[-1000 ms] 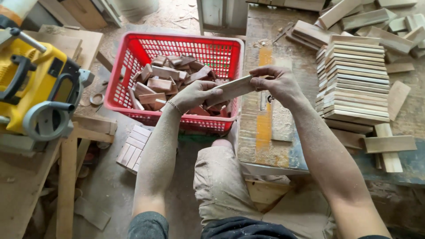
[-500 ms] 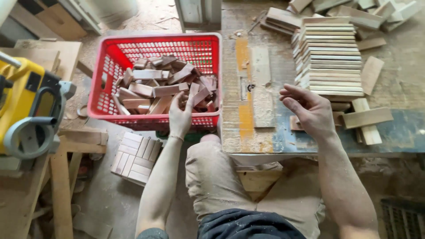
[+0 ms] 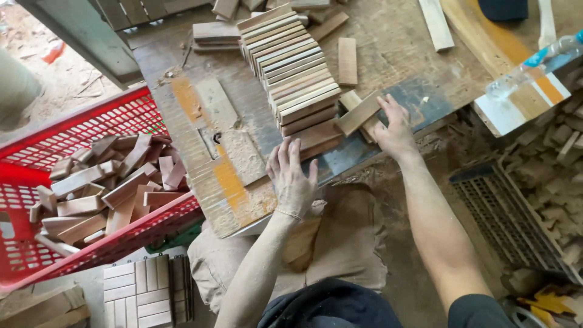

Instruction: The person picks up small rectangular wooden blocks from a red basket and a pile on the table, then arranges them into neat stacks. They repeatedly gather handfuls of blocks, align them, and place them into organized piles on the workbench.

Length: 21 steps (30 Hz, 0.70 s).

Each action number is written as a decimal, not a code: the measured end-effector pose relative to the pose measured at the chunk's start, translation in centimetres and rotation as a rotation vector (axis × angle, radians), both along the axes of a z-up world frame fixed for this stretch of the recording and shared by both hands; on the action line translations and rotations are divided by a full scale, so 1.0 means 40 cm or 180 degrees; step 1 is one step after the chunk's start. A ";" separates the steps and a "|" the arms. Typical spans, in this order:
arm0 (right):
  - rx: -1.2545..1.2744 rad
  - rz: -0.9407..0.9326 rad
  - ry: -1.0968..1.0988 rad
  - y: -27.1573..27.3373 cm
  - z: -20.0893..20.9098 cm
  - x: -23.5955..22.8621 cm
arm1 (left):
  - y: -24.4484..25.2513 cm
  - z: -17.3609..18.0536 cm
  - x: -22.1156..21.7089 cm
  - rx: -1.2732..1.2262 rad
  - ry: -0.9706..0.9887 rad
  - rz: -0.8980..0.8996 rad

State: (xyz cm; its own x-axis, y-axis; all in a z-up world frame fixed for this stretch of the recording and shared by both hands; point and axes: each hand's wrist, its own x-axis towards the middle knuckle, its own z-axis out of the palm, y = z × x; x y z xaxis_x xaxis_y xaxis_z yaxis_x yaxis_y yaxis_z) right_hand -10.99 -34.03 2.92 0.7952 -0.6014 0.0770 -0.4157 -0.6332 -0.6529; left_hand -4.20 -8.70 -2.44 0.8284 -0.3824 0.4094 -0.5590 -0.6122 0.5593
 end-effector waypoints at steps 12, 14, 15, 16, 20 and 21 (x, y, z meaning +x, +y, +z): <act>0.0789 -0.0069 -0.1400 -0.022 -0.101 -0.004 | -0.188 -0.025 -0.058 -0.0683 0.0722 -0.0778; 0.0943 0.0011 -0.1793 0.041 -0.075 -0.019 | -0.136 0.019 -0.055 -0.1174 0.0656 -0.0909; 0.1098 0.0085 -0.2183 0.075 -0.063 -0.024 | -0.106 0.041 -0.053 -0.1664 0.0585 -0.1042; 0.1127 0.0104 -0.2176 0.103 -0.071 -0.009 | -0.079 0.039 -0.041 -0.1647 0.0583 -0.1012; 0.1521 0.0586 -0.2486 0.250 -0.105 0.024 | 0.087 0.036 -0.012 -0.2465 0.0318 -0.0626; 0.1576 0.0776 -0.2358 0.287 -0.107 0.035 | 0.138 0.041 -0.001 -0.2491 -0.0029 -0.0295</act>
